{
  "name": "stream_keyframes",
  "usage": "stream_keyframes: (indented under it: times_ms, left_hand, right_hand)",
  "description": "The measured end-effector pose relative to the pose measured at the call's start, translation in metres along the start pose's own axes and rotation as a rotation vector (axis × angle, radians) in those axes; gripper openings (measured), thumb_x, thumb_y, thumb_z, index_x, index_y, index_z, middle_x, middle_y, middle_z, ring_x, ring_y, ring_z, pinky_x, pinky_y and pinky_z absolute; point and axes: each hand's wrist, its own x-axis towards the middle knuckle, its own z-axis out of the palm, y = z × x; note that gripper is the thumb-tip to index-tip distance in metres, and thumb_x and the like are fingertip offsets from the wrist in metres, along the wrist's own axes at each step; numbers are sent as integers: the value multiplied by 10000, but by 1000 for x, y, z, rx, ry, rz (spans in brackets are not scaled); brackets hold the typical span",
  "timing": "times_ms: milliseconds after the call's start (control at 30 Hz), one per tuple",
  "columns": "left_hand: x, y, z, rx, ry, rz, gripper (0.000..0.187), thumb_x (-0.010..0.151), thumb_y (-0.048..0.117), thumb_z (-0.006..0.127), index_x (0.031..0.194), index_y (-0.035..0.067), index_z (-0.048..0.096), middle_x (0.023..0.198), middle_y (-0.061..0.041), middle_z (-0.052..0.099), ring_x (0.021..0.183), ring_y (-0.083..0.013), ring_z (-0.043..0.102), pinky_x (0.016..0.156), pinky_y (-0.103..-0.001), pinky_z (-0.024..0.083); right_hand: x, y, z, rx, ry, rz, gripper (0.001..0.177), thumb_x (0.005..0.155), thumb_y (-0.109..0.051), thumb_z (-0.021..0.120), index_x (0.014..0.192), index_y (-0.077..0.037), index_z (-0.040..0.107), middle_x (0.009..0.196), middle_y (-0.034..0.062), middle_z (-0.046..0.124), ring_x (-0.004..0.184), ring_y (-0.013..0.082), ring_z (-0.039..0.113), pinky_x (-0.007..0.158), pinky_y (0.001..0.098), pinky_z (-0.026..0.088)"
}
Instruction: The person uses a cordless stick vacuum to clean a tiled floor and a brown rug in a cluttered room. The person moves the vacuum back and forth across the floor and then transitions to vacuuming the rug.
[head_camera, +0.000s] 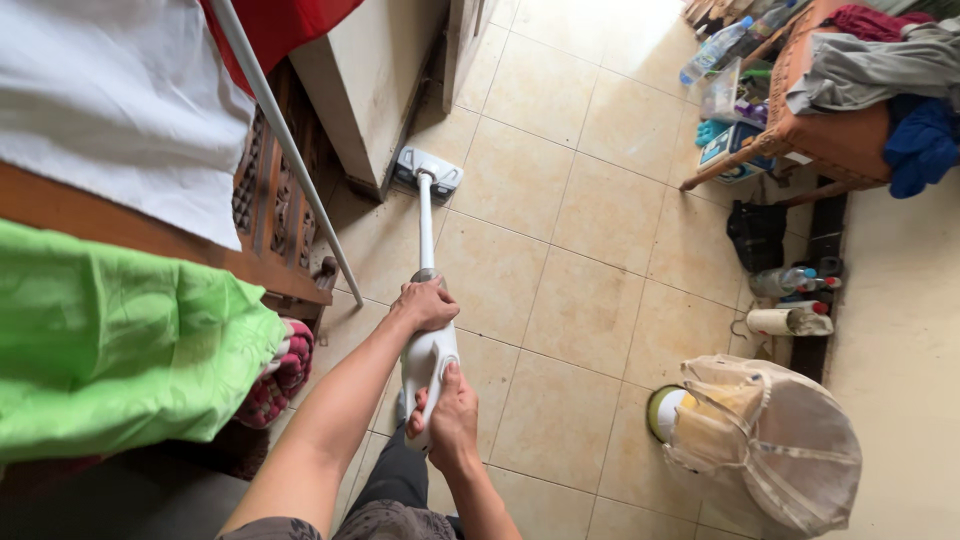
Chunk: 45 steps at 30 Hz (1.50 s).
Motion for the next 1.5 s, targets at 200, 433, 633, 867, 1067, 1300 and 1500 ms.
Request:
stream_keyframes:
  times_ms: [200, 433, 633, 867, 1067, 1300, 1500]
  left_hand:
    - [39, 10, -59, -33, -30, -101, 372, 711, 430, 662, 1025, 337, 838, 1613, 31, 423, 1374, -356, 491, 1162, -385, 409]
    - [117, -6, -74, 35, 11, -1, 326, 778, 418, 642, 1022, 328, 840, 1578, -28, 467, 1373, -328, 503, 1214, -403, 333]
    - [134, -6, -76, -6, -31, -30, 323, 821, 389, 623, 1046, 284, 829, 1519, -39, 563, 1353, -310, 569, 1278, -462, 252]
    - [85, 30, -93, -36, -86, -196, 395, 809, 367, 642, 1171, 299, 785, 1474, -32, 596, 1374, -380, 500, 1187, -470, 395]
    - [34, 45, -74, -38, -49, -218, 427, 809, 357, 658, 1203, 225, 754, 1372, -124, 666, 1317, -370, 571, 1168, -479, 413]
    - [-21, 43, 8, -120, 60, -233, 495, 782, 411, 649, 1213, 210, 786, 1413, -95, 613, 1271, -354, 606, 1156, -421, 427]
    - [-70, 77, 112, -305, 289, -327, 617, 823, 443, 649, 1333, 96, 633, 1241, -250, 709, 1166, -388, 680, 1022, -430, 534]
  right_hand:
    - [52, -15, 46, 3, 18, -54, 408, 1069, -476, 383, 1067, -83, 492, 632, 72, 511, 384, 190, 482, 359, 358, 408]
    - [120, -30, 74, 0, 39, -72, 406, 1072, -486, 387, 1046, -85, 448, 632, 73, 507, 380, 191, 467, 368, 365, 413]
    - [134, -36, 72, 9, 5, -43, 426, 1071, -506, 378, 1050, -86, 443, 637, 78, 512, 389, 198, 479, 378, 369, 418]
    - [117, -38, 54, -15, -21, 49, 463, 1064, -556, 360, 1045, -97, 418, 646, 84, 516, 418, 213, 493, 405, 378, 431]
    - [72, -31, 22, 27, -57, 99, 400, 1063, -518, 373, 1061, -119, 398, 683, 99, 518, 440, 219, 484, 430, 395, 440]
    - [10, -19, -60, -54, -238, 105, 337, 1081, -425, 399, 1078, -89, 414, 777, 105, 546, 490, 220, 504, 475, 411, 460]
    - [-54, -66, -161, -228, -305, 274, 332, 1082, -382, 435, 1029, -54, 433, 738, 121, 531, 464, 224, 495, 448, 402, 455]
